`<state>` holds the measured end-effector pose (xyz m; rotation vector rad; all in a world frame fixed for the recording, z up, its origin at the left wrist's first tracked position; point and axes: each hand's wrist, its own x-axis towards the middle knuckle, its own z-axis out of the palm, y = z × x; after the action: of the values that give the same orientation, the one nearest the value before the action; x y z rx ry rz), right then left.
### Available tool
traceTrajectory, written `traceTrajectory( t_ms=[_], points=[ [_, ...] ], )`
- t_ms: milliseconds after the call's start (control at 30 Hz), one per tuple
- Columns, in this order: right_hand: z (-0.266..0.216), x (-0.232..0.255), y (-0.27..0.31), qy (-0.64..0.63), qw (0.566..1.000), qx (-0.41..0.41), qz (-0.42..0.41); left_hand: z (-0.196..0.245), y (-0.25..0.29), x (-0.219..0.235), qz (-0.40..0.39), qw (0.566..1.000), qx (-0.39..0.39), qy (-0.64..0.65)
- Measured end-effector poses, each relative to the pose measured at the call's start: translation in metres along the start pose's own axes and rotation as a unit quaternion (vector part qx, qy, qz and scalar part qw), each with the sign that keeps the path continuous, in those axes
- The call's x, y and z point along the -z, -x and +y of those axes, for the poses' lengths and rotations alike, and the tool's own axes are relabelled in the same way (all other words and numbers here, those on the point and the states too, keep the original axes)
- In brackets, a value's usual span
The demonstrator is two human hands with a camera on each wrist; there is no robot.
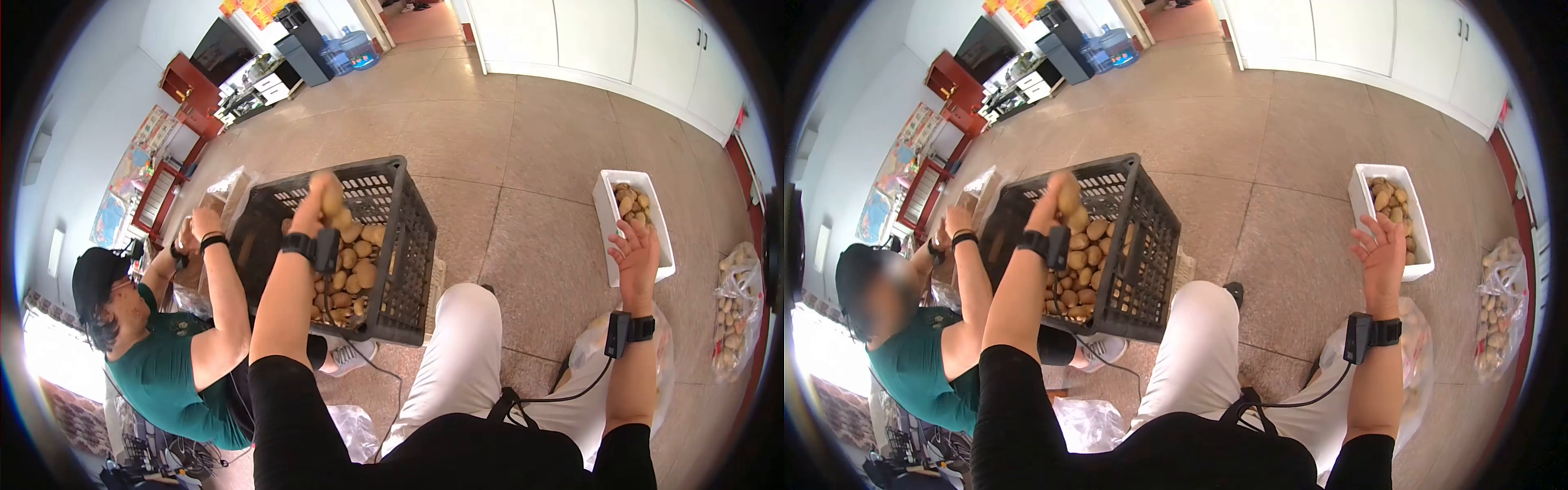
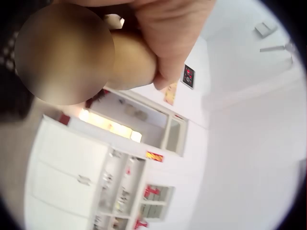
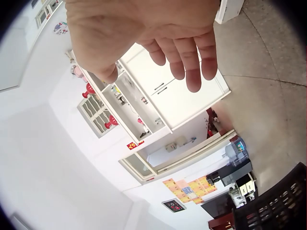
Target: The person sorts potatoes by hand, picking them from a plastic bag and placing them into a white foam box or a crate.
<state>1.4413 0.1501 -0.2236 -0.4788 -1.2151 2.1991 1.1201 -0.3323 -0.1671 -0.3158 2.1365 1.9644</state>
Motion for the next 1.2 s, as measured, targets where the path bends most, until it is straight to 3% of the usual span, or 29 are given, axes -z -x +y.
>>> traceTrajectory(
  t_ms=[100,200,233,300,367,467,533,567,667,733,800,867,900,933,967,1000,1033,1067,1100,1133,1200],
  points=[
    [0.001,-0.002,-0.002,0.003,1.0,-0.007,-0.008,-0.041,0.006,-0.007,0.014,0.949,0.062,-0.308],
    [0.002,-0.003,-0.005,-0.003,1.0,0.003,-0.028,-0.116,-0.031,0.008,-0.049,0.939,0.111,-0.322],
    [0.001,-0.002,-0.007,-0.002,1.0,-0.001,-0.019,-0.127,-0.033,0.015,-0.194,0.881,0.042,-0.429],
    [0.0,-0.002,-0.007,-0.002,0.999,0.014,-0.043,-0.142,-0.028,0.013,-0.339,0.783,-0.024,-0.521],
    [0.0,-0.003,-0.007,-0.001,1.0,0.013,-0.026,-0.156,-0.028,0.013,-0.332,0.695,-0.034,-0.637],
    [0.001,0.004,-0.012,-0.006,1.0,0.011,-0.028,-0.163,-0.025,0.006,-0.285,0.662,-0.025,-0.693],
    [-0.002,0.004,-0.01,-0.002,1.0,0.008,-0.018,-0.158,-0.024,0.0,-0.244,0.69,-0.026,-0.681],
    [-0.003,0.004,-0.009,0.003,1.0,0.002,-0.019,-0.15,-0.022,-0.004,-0.212,0.724,-0.026,-0.656],
    [-0.008,0.006,-0.004,0.01,1.0,0.009,-0.008,-0.099,-0.006,-0.026,-0.069,0.881,-0.033,-0.467],
    [-0.01,0.011,-0.002,0.012,1.0,0.014,0.002,-0.048,0.013,-0.038,-0.005,0.924,-0.1,-0.369],
    [-0.01,0.015,0.0,0.016,1.0,0.012,0.009,-0.001,0.013,-0.007,-0.005,0.785,-0.309,-0.538],
    [-0.008,0.027,-0.003,0.033,0.999,0.018,-0.007,0.049,0.047,-0.007,0.045,0.5,-0.373,-0.78],
    [-0.004,0.032,-0.006,0.033,0.998,0.04,-0.032,0.059,0.064,-0.013,0.068,0.628,-0.418,-0.653],
    [0.0,0.035,-0.006,0.039,0.996,0.065,-0.044,0.067,0.091,-0.034,0.045,0.808,-0.409,-0.422],
    [0.001,0.037,-0.003,0.045,0.994,0.088,-0.042,0.073,0.123,-0.063,0.005,0.895,-0.389,-0.219],
    [0.004,0.041,-0.006,0.048,0.992,0.102,-0.052,0.079,0.155,-0.084,-0.045,0.915,-0.389,-0.091],
    [-0.001,0.036,-0.004,0.035,0.995,0.09,-0.038,0.086,0.191,-0.121,-0.004,0.909,-0.404,-0.105],
    [0.003,0.037,-0.008,0.002,0.994,0.105,-0.018,0.081,0.22,-0.152,-0.038,0.873,-0.478,-0.094],
    [-0.014,0.03,0.0,-0.057,0.996,0.065,0.018,0.074,0.228,-0.166,-0.078,0.855,-0.503,-0.099],
    [-0.029,0.03,0.008,-0.079,0.994,0.062,0.031,0.064,0.23,-0.181,-0.139,0.844,-0.512,-0.081],
    [-0.05,0.036,0.022,-0.151,0.984,0.081,0.043,0.04,0.246,-0.231,-0.17,0.857,-0.469,-0.129]
  ],
)
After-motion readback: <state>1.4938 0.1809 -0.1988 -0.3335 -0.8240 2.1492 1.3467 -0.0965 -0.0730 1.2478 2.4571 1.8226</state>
